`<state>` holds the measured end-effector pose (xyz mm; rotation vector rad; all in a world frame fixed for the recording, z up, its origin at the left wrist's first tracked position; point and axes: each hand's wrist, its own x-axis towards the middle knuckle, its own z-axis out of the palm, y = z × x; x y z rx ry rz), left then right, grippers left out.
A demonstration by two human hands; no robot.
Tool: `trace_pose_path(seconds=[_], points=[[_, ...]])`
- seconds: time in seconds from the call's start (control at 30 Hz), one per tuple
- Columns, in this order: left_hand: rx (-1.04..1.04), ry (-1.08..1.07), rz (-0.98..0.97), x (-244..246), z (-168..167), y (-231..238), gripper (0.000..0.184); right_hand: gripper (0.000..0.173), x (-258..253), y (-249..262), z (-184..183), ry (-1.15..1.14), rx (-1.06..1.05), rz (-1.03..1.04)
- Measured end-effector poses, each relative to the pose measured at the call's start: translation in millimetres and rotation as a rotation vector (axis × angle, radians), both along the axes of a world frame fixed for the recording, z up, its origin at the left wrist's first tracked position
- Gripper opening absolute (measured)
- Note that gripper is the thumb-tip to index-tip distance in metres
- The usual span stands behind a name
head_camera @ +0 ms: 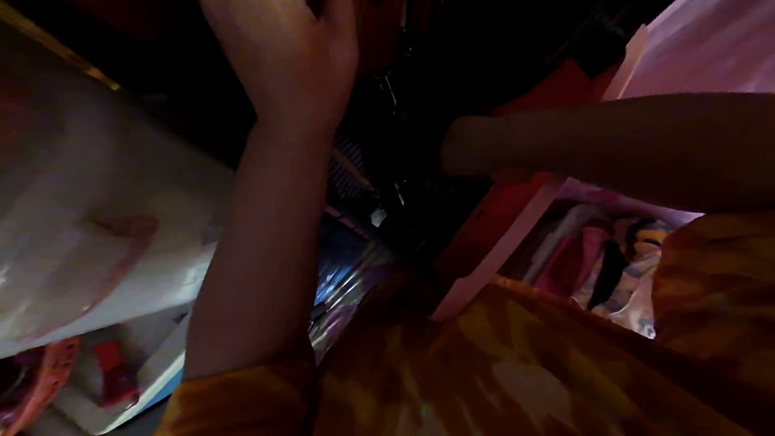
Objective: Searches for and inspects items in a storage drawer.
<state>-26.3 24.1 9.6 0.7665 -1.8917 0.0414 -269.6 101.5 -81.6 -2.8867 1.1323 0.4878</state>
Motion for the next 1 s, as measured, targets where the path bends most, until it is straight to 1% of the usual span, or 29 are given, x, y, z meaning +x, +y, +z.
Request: trace_pose_path(seconds=[0.03,0.07,0.1,0.13,0.17,0.2,0.23,0.27,0.3,0.33,0.37,0.4,0.43,0.47,0.53,0.6,0.63,0.7,0.8,0.93,1.0], points=[[-0.332,0.183,-0.068,-5,-33,-37,0.021,0.007,0,-2,-9,0.032,0.018,-0.013],[-0.467,0.240,-0.099,-8,-44,-53,0.022,0.010,3,-2,-12,0.049,0.029,-0.036],[-0.328,0.160,-0.062,-4,-32,-36,0.023,0.012,6,-3,-13,0.030,0.023,-0.052],[-0.003,-0.023,0.004,1,1,1,0.024,0.020,11,-4,-9,0.016,0.051,-0.070],[0.172,-0.092,0.054,-2,24,20,0.025,0.033,20,-8,1,0.062,0.151,-0.100],[0.251,-0.109,0.092,-5,33,27,0.026,0.048,27,-15,10,0.097,0.274,-0.116],[0.267,-0.111,0.107,-7,35,28,0.026,0.053,20,-22,-4,-0.047,0.260,-0.058],[0.248,-0.106,0.107,-7,32,27,0.027,0.051,13,-25,-14,-0.212,0.257,-0.019],[0.241,-0.119,0.099,-6,31,26,0.027,0.046,8,-24,-11,-0.350,0.295,-0.012],[0.242,-0.134,0.092,-6,31,26,0.026,0.038,7,-19,14,-0.409,0.403,-0.072],[0.232,-0.141,0.087,-6,31,25,0.026,0.034,11,-10,54,-0.414,0.556,-0.214],[0.228,-0.142,0.088,-7,31,26,0.026,0.032,12,-3,83,-0.503,0.638,-0.339],[0.216,-0.142,0.095,-7,31,25,0.026,0.030,9,3,101,-0.632,0.654,-0.411],[0.203,-0.137,0.093,-7,30,25,0.026,0.029,3,6,112,-0.776,0.640,-0.439],[0.170,-0.128,0.075,-6,27,23,0.025,0.031,-10,5,115,-1.029,0.562,-0.377],[0.165,-0.137,0.046,-5,27,23,0.026,0.037,-20,1,115,-1.230,0.491,-0.330],[0.166,-0.148,0.025,-5,28,23,0.026,0.038,-23,0,114,-1.317,0.448,-0.326],[0.139,-0.193,-0.062,-2,27,22,0.028,0.028,-29,1,113,-1.448,0.394,-0.313],[0.057,-0.226,-0.181,-2,25,20,0.029,0.018,-33,-2,110,-1.549,0.408,-0.237],[0.070,-0.193,-0.271,2,25,17,0.031,0.020,-31,-7,108,-1.661,0.468,-0.089],[0.047,-0.161,-0.278,0,24,16,0.030,0.023,-28,-8,107,-1.696,0.473,-0.034]])
